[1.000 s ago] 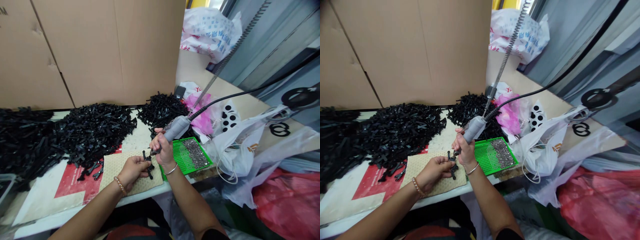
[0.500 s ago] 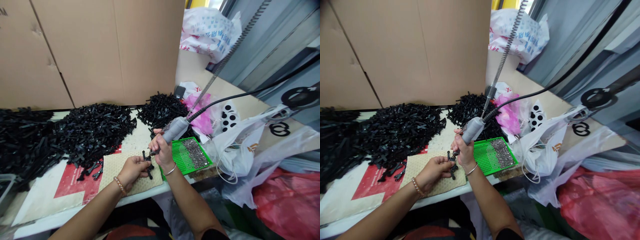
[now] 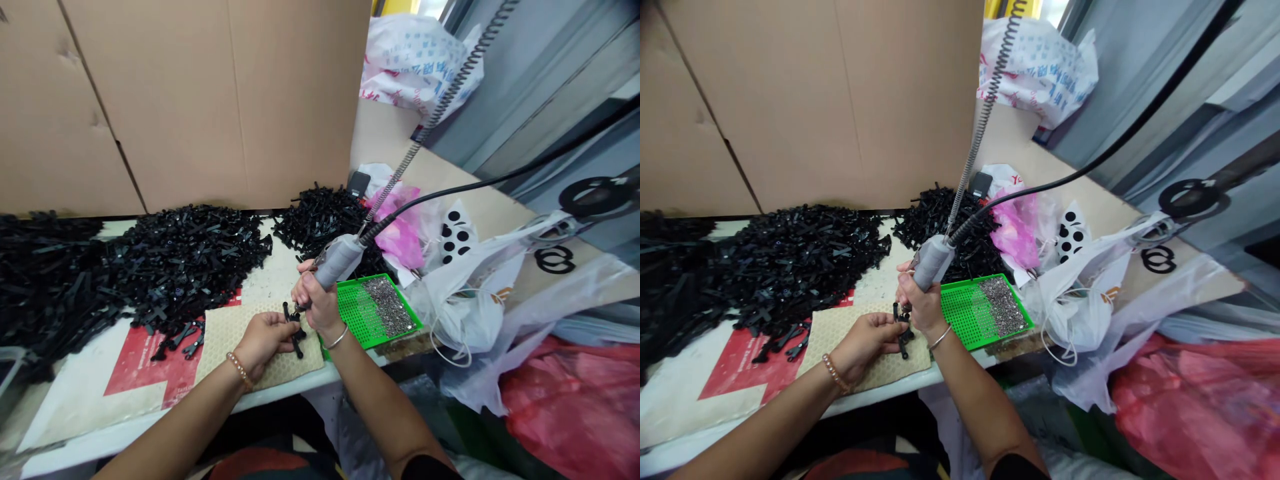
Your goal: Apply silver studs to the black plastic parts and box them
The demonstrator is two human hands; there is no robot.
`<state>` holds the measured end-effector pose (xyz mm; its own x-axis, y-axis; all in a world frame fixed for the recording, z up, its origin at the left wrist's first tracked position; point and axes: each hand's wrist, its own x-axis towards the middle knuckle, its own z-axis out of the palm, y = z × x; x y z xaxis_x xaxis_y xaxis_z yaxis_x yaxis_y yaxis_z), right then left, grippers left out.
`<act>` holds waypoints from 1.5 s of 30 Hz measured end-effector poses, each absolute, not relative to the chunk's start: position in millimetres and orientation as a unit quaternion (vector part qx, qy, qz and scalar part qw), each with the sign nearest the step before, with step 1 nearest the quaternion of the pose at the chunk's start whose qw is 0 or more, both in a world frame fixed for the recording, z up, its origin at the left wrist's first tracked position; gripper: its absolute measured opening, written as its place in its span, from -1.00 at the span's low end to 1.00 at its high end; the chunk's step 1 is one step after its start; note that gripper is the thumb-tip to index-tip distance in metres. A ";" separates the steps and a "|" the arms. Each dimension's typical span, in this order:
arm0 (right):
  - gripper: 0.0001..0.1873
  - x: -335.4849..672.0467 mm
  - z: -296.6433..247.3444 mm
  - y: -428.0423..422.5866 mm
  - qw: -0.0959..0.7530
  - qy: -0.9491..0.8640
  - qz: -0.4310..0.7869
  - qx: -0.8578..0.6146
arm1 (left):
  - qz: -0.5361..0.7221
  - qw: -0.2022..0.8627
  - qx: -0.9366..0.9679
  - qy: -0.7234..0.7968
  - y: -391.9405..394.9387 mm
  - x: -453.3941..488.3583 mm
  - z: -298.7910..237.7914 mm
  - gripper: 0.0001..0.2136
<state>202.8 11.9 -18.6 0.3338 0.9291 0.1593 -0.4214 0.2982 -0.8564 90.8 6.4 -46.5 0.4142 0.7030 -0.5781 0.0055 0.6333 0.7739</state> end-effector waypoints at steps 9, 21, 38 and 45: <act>-0.67 200.8 -19.8 16.6 0.681 -0.369 0.516 -0.366 | 0.235 0.758 0.353 0.496 7.4 92.1 -50.5 -0.81; -0.69 285.7 5.6 15.0 0.814 -0.305 0.267 -0.416 | 0.219 0.772 0.343 0.489 8.9 88.7 -43.7 -0.91; -0.62 333.7 -31.5 6.6 0.770 -0.301 0.252 -0.502 | 0.200 0.772 0.343 0.497 8.2 87.0 -35.1 -0.90; -0.63 333.3 -32.9 7.6 0.760 -0.303 0.246 -0.519 | 0.202 0.773 0.344 0.494 7.7 87.2 -33.2 -0.90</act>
